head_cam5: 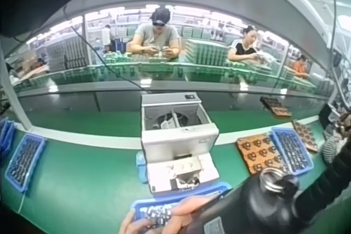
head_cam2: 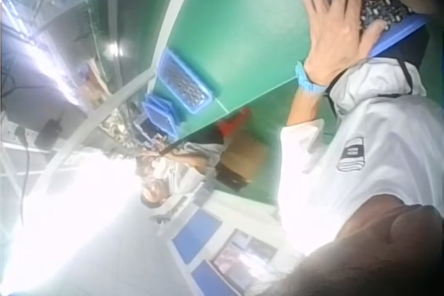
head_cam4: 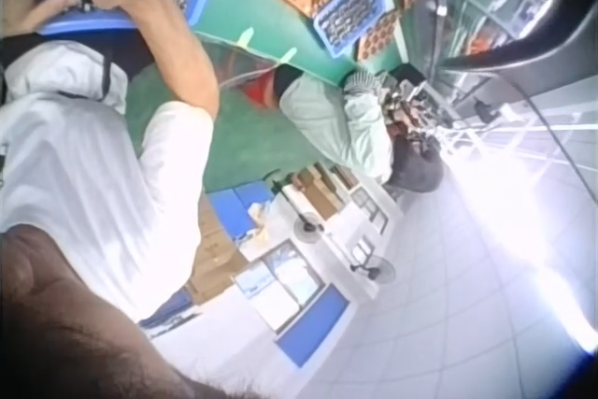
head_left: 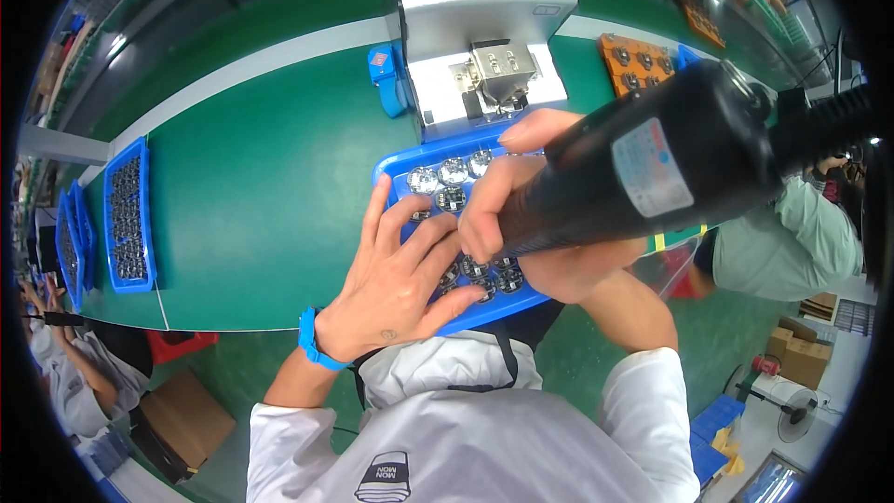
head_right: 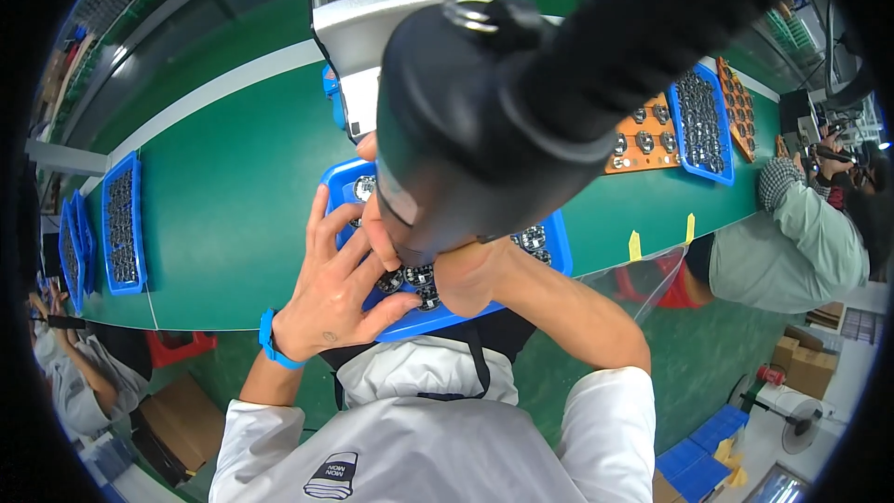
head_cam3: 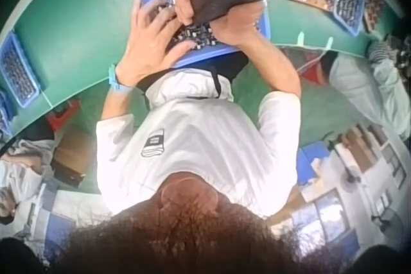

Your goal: The person fastens screws into small electronic components held in a tray using an electric screwdriver.

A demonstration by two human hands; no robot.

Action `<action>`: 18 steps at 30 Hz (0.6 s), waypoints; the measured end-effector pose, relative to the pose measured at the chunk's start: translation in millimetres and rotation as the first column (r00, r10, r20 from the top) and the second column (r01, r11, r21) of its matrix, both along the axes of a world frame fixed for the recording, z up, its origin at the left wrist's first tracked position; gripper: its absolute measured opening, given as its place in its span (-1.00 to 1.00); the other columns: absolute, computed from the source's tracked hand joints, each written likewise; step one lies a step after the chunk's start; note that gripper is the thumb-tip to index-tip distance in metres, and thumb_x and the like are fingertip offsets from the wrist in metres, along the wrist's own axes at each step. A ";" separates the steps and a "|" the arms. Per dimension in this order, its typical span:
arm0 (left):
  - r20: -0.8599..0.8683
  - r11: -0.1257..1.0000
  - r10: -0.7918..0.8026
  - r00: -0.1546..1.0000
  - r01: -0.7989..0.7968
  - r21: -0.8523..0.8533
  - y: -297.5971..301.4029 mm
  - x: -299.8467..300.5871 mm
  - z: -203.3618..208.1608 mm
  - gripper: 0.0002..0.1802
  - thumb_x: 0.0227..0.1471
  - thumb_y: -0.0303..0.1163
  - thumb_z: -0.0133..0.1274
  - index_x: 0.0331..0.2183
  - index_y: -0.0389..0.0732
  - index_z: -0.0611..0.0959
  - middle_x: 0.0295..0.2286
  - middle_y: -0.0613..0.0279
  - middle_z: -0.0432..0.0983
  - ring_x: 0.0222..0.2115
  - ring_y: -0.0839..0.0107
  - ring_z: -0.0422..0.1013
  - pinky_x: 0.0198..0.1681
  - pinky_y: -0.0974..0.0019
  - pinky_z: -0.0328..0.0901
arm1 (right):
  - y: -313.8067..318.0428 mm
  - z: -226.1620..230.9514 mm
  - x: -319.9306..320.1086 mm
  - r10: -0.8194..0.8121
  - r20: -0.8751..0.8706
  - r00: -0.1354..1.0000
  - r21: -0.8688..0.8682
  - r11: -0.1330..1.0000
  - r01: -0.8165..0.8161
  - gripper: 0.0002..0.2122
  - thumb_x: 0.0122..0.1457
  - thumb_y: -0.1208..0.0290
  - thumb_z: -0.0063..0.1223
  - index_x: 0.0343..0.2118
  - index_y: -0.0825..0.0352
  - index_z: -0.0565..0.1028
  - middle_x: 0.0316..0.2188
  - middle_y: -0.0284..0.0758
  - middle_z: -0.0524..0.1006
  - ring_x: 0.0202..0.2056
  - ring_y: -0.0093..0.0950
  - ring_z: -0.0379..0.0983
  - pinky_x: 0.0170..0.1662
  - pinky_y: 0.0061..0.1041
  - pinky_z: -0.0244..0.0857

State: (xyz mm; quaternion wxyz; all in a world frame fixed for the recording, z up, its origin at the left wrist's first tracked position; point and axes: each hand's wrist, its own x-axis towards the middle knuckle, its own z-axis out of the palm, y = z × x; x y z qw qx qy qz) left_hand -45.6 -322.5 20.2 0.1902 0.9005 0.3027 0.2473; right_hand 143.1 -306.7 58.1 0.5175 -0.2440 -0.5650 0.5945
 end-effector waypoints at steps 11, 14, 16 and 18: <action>-0.027 1.000 0.003 1.000 -0.002 0.015 0.7 -0.7 0.3 -0.45 -0.05 0.01 0.15 -0.19 -0.28 0.61 -0.18 0.15 0.44 -0.04 0.05 0.23 0.24 -0.30 -0.18 | 0.9 -14.2 4.9 0.109 -0.074 0.991 0.036 0.994 -0.106 -0.41 0.10 -0.06 0.09 0.00 0.30 0.23 -0.56 -0.17 0.46 -0.52 -0.39 0.43 -0.42 -0.45 0.33; -0.016 0.999 0.015 1.000 -0.014 0.031 0.7 0.2 -1.3 -0.45 -0.05 0.01 0.15 -0.19 -0.27 0.62 -0.18 0.15 0.44 -0.04 0.05 0.23 0.24 -0.30 -0.18 | -0.3 -14.7 10.8 0.156 -0.102 0.982 0.048 0.987 -0.152 -0.48 0.13 0.05 0.16 -0.01 0.28 0.25 -0.55 -0.17 0.46 -0.50 -0.38 0.43 -0.40 -0.43 0.33; -0.004 0.999 0.029 1.000 -0.029 0.046 -0.3 0.1 -1.1 -0.46 -0.05 0.01 0.15 -0.20 -0.27 0.62 -0.18 0.15 0.44 -0.05 0.05 0.23 0.24 -0.31 -0.18 | -3.9 -11.3 14.5 0.111 0.088 0.990 0.145 0.982 -0.123 -0.57 0.22 0.42 0.06 0.11 0.24 0.18 -0.56 -0.22 0.46 -0.50 -0.42 0.43 -0.40 -0.45 0.31; -0.004 0.999 0.018 1.000 -0.018 0.029 -0.3 0.0 -0.7 -0.46 -0.05 0.01 0.15 -0.20 -0.27 0.61 -0.19 0.15 0.44 -0.05 0.06 0.24 0.24 -0.31 -0.18 | -3.6 -10.1 14.4 0.123 0.077 0.989 0.161 0.978 -0.134 -0.57 0.22 0.41 0.05 0.11 0.24 0.18 -0.55 -0.21 0.46 -0.49 -0.41 0.43 -0.40 -0.44 0.31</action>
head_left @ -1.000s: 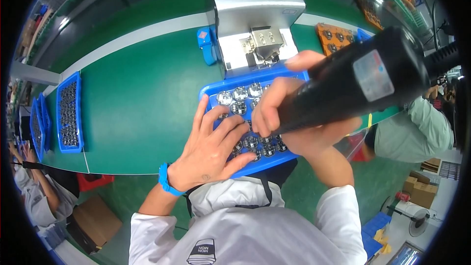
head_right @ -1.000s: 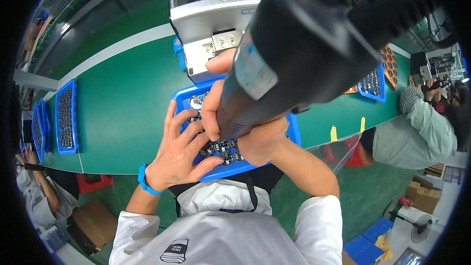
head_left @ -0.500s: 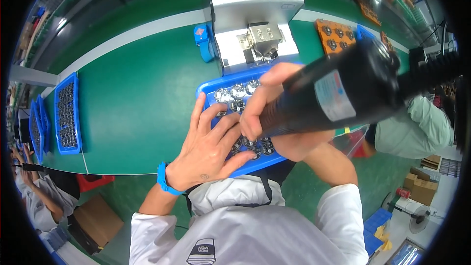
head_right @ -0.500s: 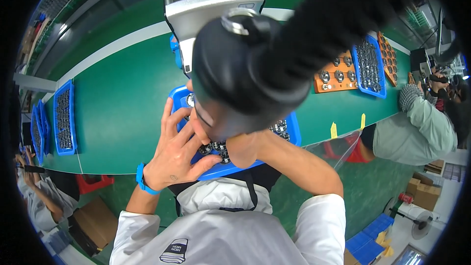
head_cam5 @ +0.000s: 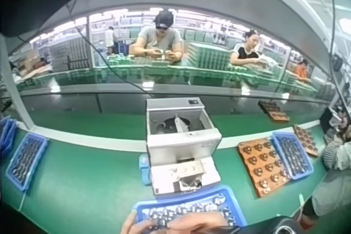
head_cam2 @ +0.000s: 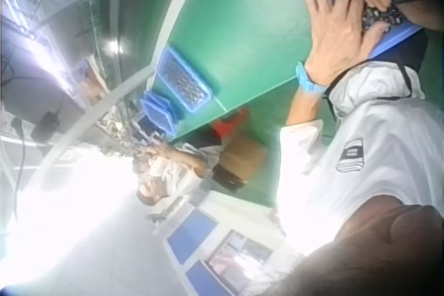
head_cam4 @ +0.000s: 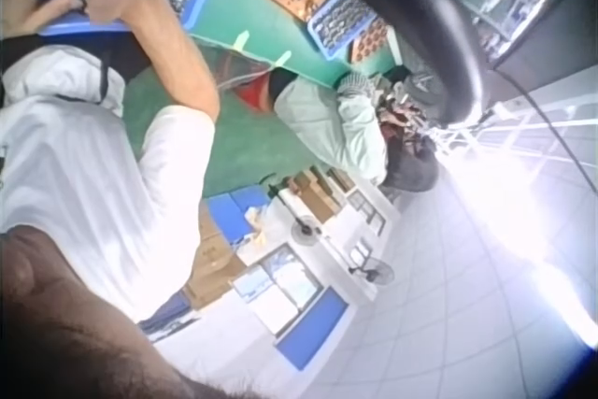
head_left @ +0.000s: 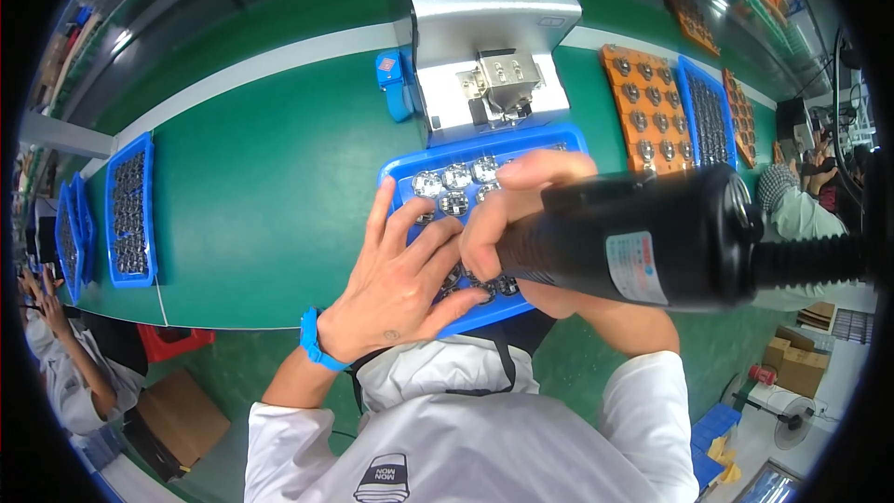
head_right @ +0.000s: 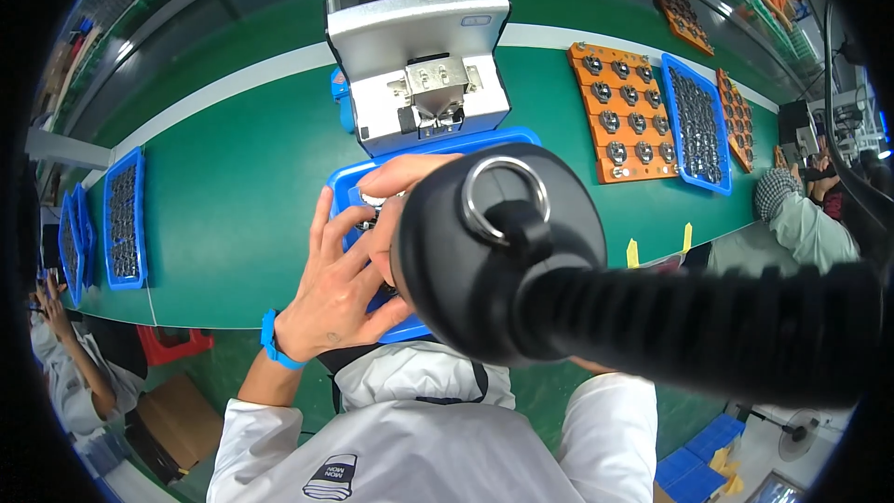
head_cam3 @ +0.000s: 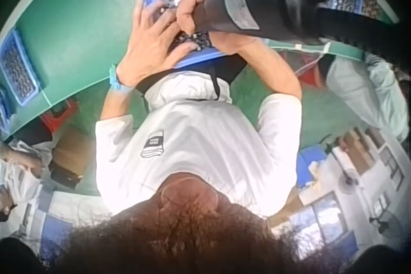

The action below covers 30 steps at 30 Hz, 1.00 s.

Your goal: The person fastens screws into small electronic components held in a tray using an electric screwdriver.

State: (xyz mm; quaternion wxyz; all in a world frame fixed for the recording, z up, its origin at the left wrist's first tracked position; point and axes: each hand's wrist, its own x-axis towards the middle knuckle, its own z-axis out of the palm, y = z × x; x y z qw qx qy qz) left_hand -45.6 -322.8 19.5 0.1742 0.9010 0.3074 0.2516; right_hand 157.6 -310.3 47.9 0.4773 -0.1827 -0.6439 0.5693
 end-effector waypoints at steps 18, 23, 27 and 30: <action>0.006 0.999 -0.033 0.999 0.033 -0.021 1.5 -3.1 -0.6 -0.47 -0.04 -0.02 0.15 -0.20 -0.29 0.60 -0.20 0.13 0.44 -0.04 0.07 0.23 0.24 -0.29 -0.18 | -0.9 1.3 -8.3 0.026 -0.027 0.999 0.096 0.995 -0.024 -0.61 0.22 0.50 0.02 0.05 0.22 0.16 -0.49 -0.15 0.45 -0.49 -0.34 0.41 -0.34 -0.35 0.34; 0.013 1.000 -0.009 1.000 0.009 0.016 -0.6 -3.9 -3.9 -0.47 -0.04 -0.03 0.15 -0.20 -0.30 0.60 -0.20 0.13 0.44 -0.03 0.07 0.23 0.24 -0.29 -0.18 | 0.6 -1.2 -12.7 0.078 -0.024 0.997 0.113 0.991 -0.075 -0.67 0.23 0.49 -0.05 0.06 0.24 0.30 -0.49 -0.05 0.50 -0.54 -0.33 0.40 -0.42 -0.35 0.33; 0.010 1.000 -0.014 1.000 0.015 -0.015 -1.2 -2.7 -1.1 -0.45 -0.05 0.00 0.15 -0.19 -0.28 0.60 -0.18 0.12 0.42 -0.04 0.07 0.23 0.24 -0.28 -0.16 | 3.0 20.6 -0.8 0.066 -0.060 0.996 -0.266 0.961 -0.080 -0.44 0.21 0.13 0.00 0.22 0.20 0.16 -0.50 -0.08 0.48 -0.53 -0.26 0.41 -0.38 -0.36 0.30; -0.025 1.000 0.018 1.000 -0.019 -0.024 -1.6 -3.4 -7.3 -0.41 -0.11 0.03 0.16 -0.12 -0.20 0.59 -0.10 0.10 0.36 -0.01 0.01 0.19 0.24 -0.33 -0.18 | 13.1 24.2 0.5 -0.104 -0.389 0.915 -0.091 0.993 0.074 -0.14 0.12 -0.36 -0.23 0.31 0.19 -0.09 -0.55 -0.20 0.38 -0.57 -0.31 0.40 -0.44 -0.23 0.41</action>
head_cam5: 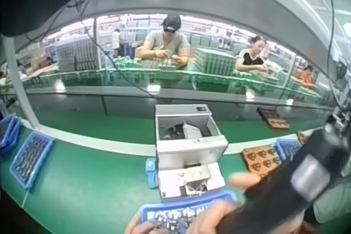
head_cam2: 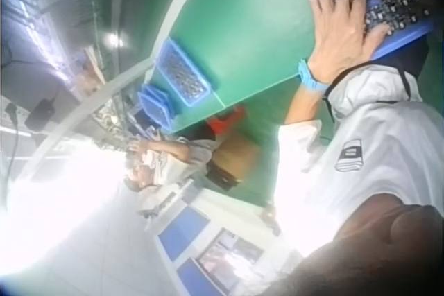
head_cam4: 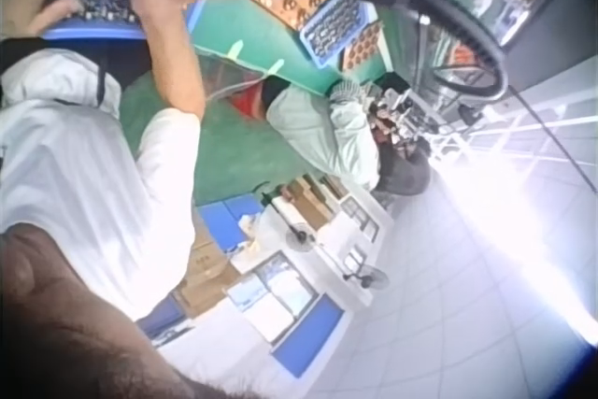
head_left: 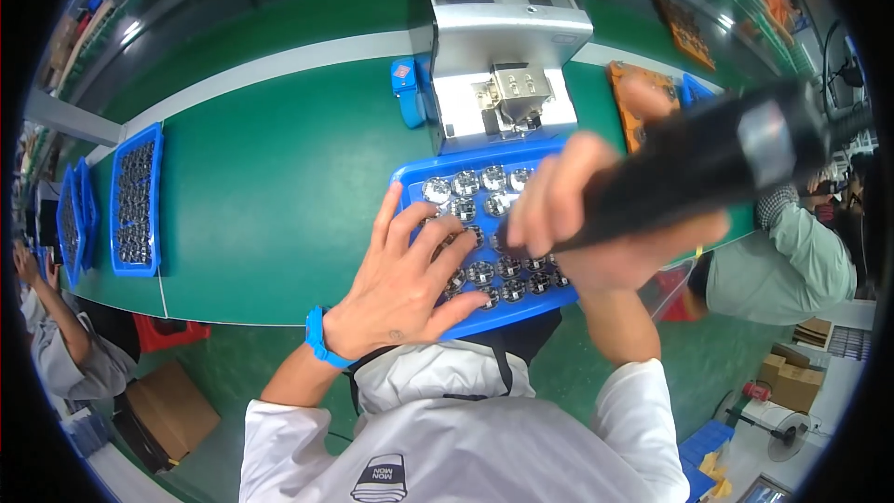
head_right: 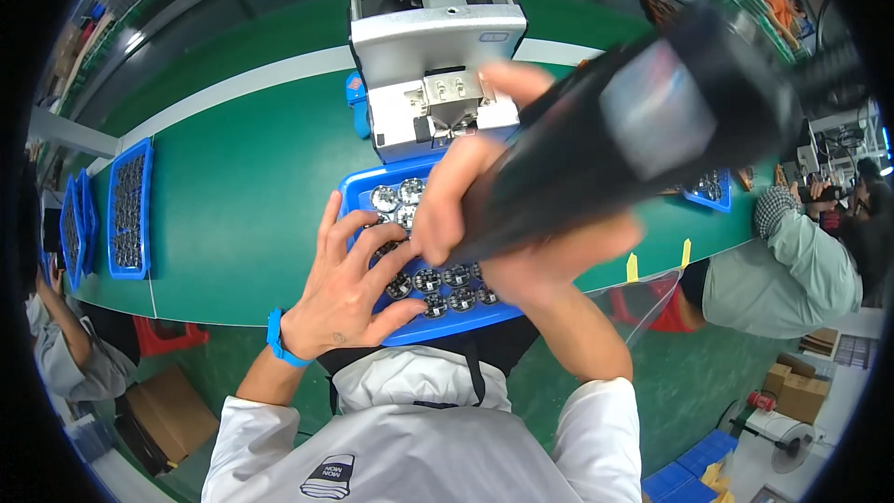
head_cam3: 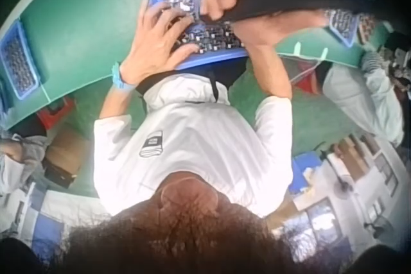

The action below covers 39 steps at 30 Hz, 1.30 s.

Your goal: The person fastens screws into small electronic components held in a tray using an electric screwdriver.

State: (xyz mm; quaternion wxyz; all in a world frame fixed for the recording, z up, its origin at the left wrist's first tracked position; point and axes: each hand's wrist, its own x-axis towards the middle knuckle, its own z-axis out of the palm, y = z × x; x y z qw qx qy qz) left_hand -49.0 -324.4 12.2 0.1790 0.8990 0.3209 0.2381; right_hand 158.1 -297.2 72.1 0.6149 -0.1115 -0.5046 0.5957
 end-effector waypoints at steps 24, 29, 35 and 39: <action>-0.064 0.991 -0.125 0.990 0.128 0.042 17.4 21.2 19.4 -0.40 -0.04 0.13 0.10 -0.22 -0.24 0.62 -0.11 0.08 0.41 0.01 -0.03 0.21 0.23 -0.27 -0.10 | 80.5 14.2 5.0 -0.437 0.173 0.883 0.261 0.884 0.387 -0.19 0.00 -0.48 -0.48 -0.45 0.41 0.35 -0.62 -0.33 0.41 -0.65 -0.58 0.34 -0.56 -0.65 0.20; -0.063 0.990 -0.127 0.990 0.130 0.047 17.7 22.0 17.6 -0.40 -0.04 0.11 0.11 -0.21 -0.25 0.62 -0.11 0.09 0.41 0.01 -0.02 0.21 0.23 -0.25 -0.09 | 79.8 14.5 5.7 -0.436 0.111 0.893 0.337 0.862 0.379 -0.34 0.13 -0.28 -0.23 -0.39 0.45 0.35 -0.62 -0.28 0.43 -0.66 -0.57 0.35 -0.60 -0.64 0.21; -0.061 0.991 -0.126 0.990 0.128 0.035 15.7 22.3 19.7 -0.41 -0.04 0.11 0.11 -0.20 -0.25 0.62 -0.12 0.09 0.41 0.00 -0.02 0.22 0.23 -0.25 -0.09 | 75.7 19.2 -0.3 -0.531 0.075 0.844 0.488 0.757 0.433 -0.47 0.23 -0.06 -0.08 -0.25 0.50 0.28 -0.61 -0.22 0.45 -0.68 -0.56 0.36 -0.65 -0.63 0.21; -0.049 0.990 -0.134 0.990 0.136 0.044 19.1 22.1 13.9 -0.41 -0.04 0.10 0.11 -0.20 -0.26 0.62 -0.14 0.10 0.44 -0.01 -0.01 0.24 0.23 -0.26 -0.08 | 62.1 15.5 -3.1 -0.321 0.089 0.943 0.268 0.919 0.288 -0.50 0.30 -0.01 -0.25 -0.17 0.49 0.23 -0.66 -0.24 0.40 -0.69 -0.57 0.30 -0.65 -0.60 0.18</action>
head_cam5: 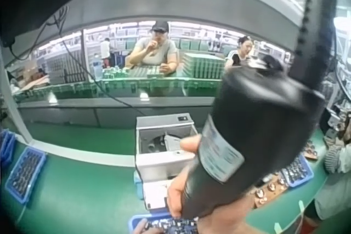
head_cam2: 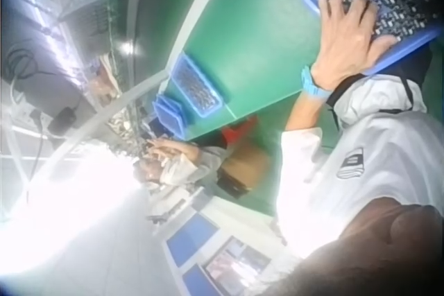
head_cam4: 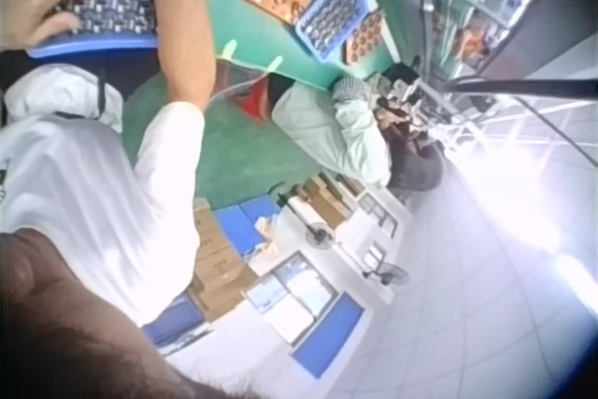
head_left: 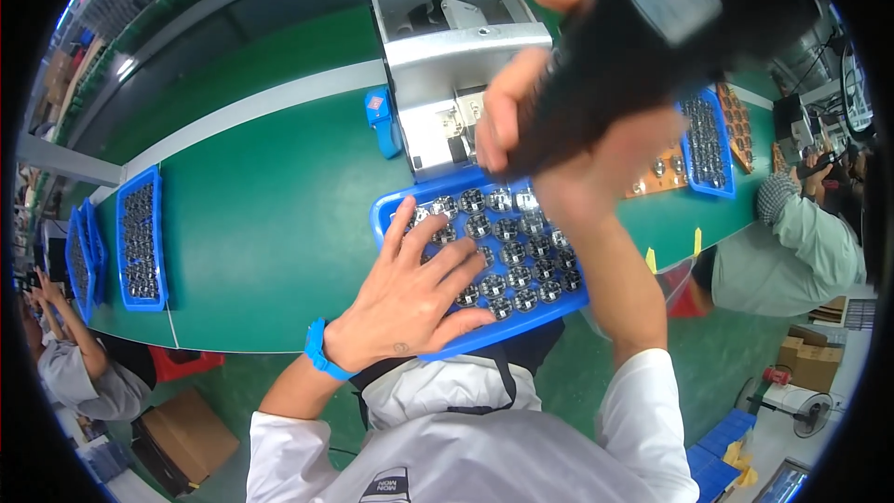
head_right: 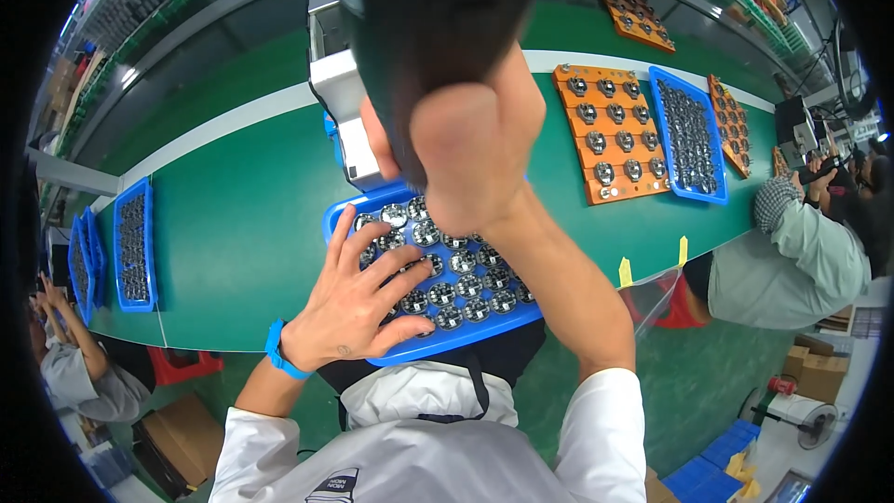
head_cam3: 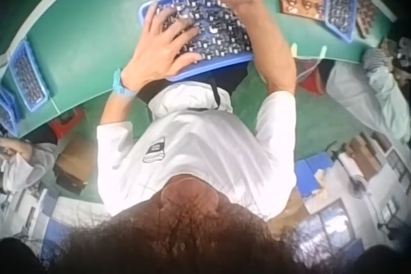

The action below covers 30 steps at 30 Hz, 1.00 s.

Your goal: The person fastens screws into small electronic components held in a tray using an electric screwdriver.

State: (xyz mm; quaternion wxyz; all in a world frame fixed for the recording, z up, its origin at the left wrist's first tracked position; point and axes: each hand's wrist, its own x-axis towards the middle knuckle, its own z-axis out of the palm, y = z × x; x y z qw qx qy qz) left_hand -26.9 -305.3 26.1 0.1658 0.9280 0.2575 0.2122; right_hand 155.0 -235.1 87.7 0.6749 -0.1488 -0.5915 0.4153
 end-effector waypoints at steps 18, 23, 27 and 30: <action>0.005 1.000 0.014 1.000 -0.014 -0.026 -3.4 1.8 -0.4 -0.43 -0.10 0.08 0.17 -0.22 -0.22 0.66 -0.22 0.14 0.48 -0.03 0.00 0.25 0.22 -0.33 -0.12 | -60.2 -26.7 11.5 0.164 0.028 0.986 -0.543 0.831 -0.122 -0.01 -0.12 -0.59 -0.28 0.12 0.28 0.05 -0.62 -0.25 0.40 -0.65 -0.45 0.36 -0.54 -0.49 0.31; 0.010 1.000 0.013 1.000 -0.012 -0.028 -2.9 1.4 -1.4 -0.43 -0.10 0.07 0.18 -0.22 -0.24 0.66 -0.22 0.12 0.47 -0.03 -0.01 0.25 0.23 -0.33 -0.12 | -64.1 -28.6 6.8 0.065 0.183 0.981 -0.512 0.858 0.038 -0.03 -0.18 -0.59 -0.22 0.04 0.28 0.12 -0.62 -0.25 0.40 -0.65 -0.46 0.37 -0.56 -0.53 0.31; 0.002 0.999 0.009 1.000 -0.009 -0.033 -3.7 1.8 -0.6 -0.42 -0.10 0.07 0.18 -0.23 -0.25 0.66 -0.21 0.11 0.47 -0.02 -0.01 0.25 0.23 -0.32 -0.13 | -65.5 -35.3 7.9 0.062 0.104 0.993 -0.494 0.869 -0.003 -0.10 -0.18 -0.56 -0.14 -0.08 0.28 0.20 -0.62 -0.23 0.41 -0.65 -0.45 0.38 -0.59 -0.53 0.33; -0.003 1.000 0.006 1.000 -0.007 -0.027 -3.9 1.9 0.4 -0.42 -0.10 0.07 0.18 -0.22 -0.25 0.66 -0.20 0.10 0.47 -0.02 0.00 0.26 0.24 -0.31 -0.14 | -65.6 -33.4 7.0 0.059 0.154 0.986 -0.464 0.886 0.019 -0.05 -0.17 -0.57 -0.20 0.00 0.32 0.18 -0.63 -0.22 0.41 -0.64 -0.45 0.38 -0.57 -0.52 0.32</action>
